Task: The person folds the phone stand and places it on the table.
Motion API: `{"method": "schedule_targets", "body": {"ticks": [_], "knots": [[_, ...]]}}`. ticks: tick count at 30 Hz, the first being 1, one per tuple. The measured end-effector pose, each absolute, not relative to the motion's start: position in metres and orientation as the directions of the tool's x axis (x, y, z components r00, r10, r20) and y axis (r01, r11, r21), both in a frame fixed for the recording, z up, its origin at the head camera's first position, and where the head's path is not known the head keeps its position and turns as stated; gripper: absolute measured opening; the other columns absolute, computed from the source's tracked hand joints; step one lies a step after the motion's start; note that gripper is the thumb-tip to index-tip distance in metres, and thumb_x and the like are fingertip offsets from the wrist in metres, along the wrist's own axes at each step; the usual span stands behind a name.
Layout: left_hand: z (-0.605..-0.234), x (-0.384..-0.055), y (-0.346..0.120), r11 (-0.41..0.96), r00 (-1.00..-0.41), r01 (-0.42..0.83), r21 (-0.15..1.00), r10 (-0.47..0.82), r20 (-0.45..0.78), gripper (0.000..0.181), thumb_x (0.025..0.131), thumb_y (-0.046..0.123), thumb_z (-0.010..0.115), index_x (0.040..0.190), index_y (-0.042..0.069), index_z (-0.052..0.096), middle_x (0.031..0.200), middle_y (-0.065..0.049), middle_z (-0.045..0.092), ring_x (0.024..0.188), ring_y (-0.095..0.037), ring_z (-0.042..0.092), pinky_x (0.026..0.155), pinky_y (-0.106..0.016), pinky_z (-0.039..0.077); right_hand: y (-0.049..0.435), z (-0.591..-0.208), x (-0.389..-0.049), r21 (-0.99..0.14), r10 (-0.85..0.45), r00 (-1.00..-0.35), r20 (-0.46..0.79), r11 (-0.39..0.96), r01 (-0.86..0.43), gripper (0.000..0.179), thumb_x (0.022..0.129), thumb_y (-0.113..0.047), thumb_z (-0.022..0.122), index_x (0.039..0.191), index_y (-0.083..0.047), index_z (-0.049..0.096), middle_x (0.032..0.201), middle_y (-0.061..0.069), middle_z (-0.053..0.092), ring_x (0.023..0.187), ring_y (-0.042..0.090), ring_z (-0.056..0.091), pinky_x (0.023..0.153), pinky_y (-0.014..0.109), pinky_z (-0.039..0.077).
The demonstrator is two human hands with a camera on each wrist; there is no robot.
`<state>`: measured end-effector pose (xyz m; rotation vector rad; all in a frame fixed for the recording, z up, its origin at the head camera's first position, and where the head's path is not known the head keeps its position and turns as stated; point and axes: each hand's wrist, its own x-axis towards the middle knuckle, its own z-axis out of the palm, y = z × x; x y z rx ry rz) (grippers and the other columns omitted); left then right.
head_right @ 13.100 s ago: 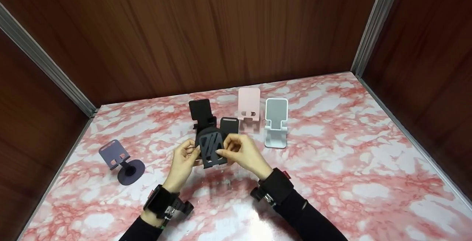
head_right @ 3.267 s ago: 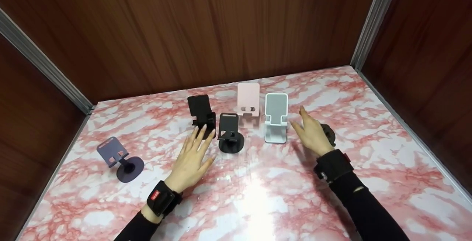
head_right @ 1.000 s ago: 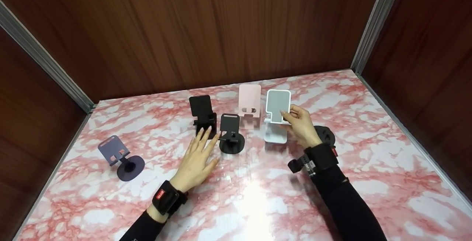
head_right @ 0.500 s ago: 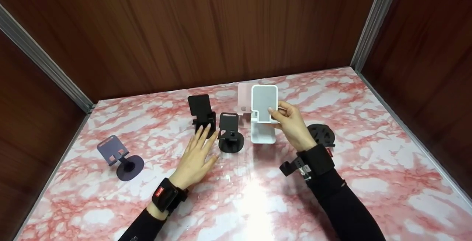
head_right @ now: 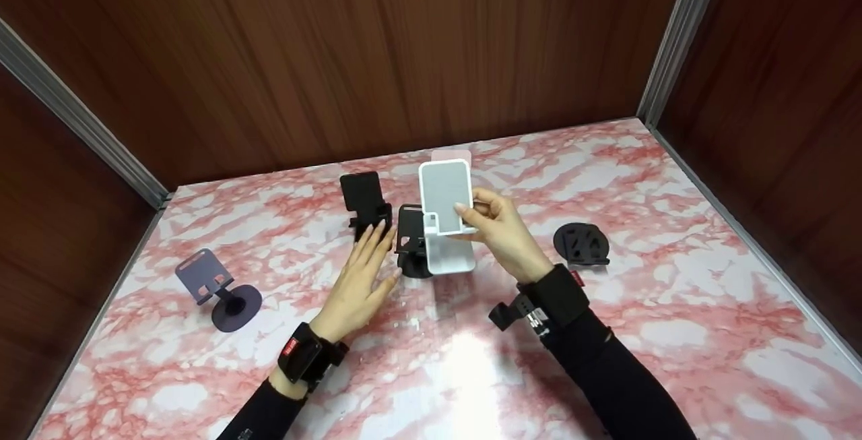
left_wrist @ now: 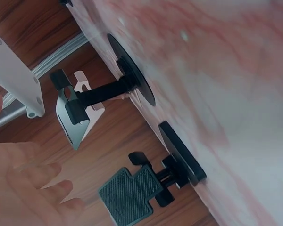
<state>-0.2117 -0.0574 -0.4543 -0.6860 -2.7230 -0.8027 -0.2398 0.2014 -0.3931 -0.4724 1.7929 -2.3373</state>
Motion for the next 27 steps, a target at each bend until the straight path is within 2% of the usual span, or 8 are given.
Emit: {"method": "schedule_targets", "body": {"ticks": [8,13,18,22,27], "knots": [[-0.448,-0.213,-0.058,0.521,-0.872,0.476,0.708,0.381,0.306,0.062,0.104,0.029,0.046,0.156,0.005,0.024,0.164,-0.016,0.021,0.152,-0.034,0.017,0.124,-0.051,0.019,0.191,-0.393,-0.239,-0.965,-0.336,-0.932,0.135,-0.257,-0.047,0.024,0.102,-0.009,0.051,0.123,-0.012,0.061,0.11,0.001,0.074,0.1,0.014,0.07,0.089,0.036,0.059],[-0.445,-0.213,-0.06,0.395,-0.888,0.407,0.824,0.383,0.255,0.059,0.105,0.025,0.045,0.157,0.006,0.023,0.163,-0.014,0.024,0.151,-0.031,0.022,0.125,-0.047,0.02,0.186,-0.393,-0.239,-0.967,-0.344,-0.93,0.131,-0.25,-0.044,0.025,0.102,-0.009,0.052,0.126,-0.009,0.06,0.11,0.001,0.074,0.101,0.015,0.07,0.091,0.037,0.059],[-0.444,-0.213,-0.059,0.23,-0.91,0.274,0.934,0.377,0.174,0.056,0.106,0.02,0.042,0.156,0.006,0.024,0.162,-0.015,0.025,0.15,-0.033,0.025,0.124,-0.046,0.021,0.181,-0.392,-0.238,-0.968,-0.351,-0.928,0.126,-0.249,-0.037,0.025,0.102,-0.008,0.051,0.125,-0.01,0.059,0.109,0.001,0.073,0.102,0.015,0.07,0.092,0.037,0.058],[-0.445,-0.213,-0.057,0.052,-0.909,0.153,0.987,0.399,0.12,0.056,0.106,0.017,0.039,0.156,0.001,0.02,0.162,-0.019,0.024,0.148,-0.036,0.027,0.123,-0.047,0.023,0.178,-0.392,-0.238,-0.968,-0.361,-0.924,0.123,-0.25,-0.031,0.023,0.102,-0.008,0.05,0.124,-0.011,0.059,0.109,0.001,0.073,0.102,0.015,0.069,0.091,0.037,0.058],[-0.448,-0.214,-0.055,-0.05,-0.9,0.063,0.997,0.43,0.078,0.056,0.107,0.017,0.036,0.155,-0.003,0.017,0.16,-0.026,0.024,0.145,-0.042,0.031,0.119,-0.051,0.03,0.173,-0.391,-0.236,-0.966,-0.359,-0.924,0.132,-0.254,-0.04,0.021,0.102,-0.007,0.05,0.12,-0.011,0.061,0.107,0.001,0.074,0.099,0.015,0.07,0.091,0.037,0.059]]}}
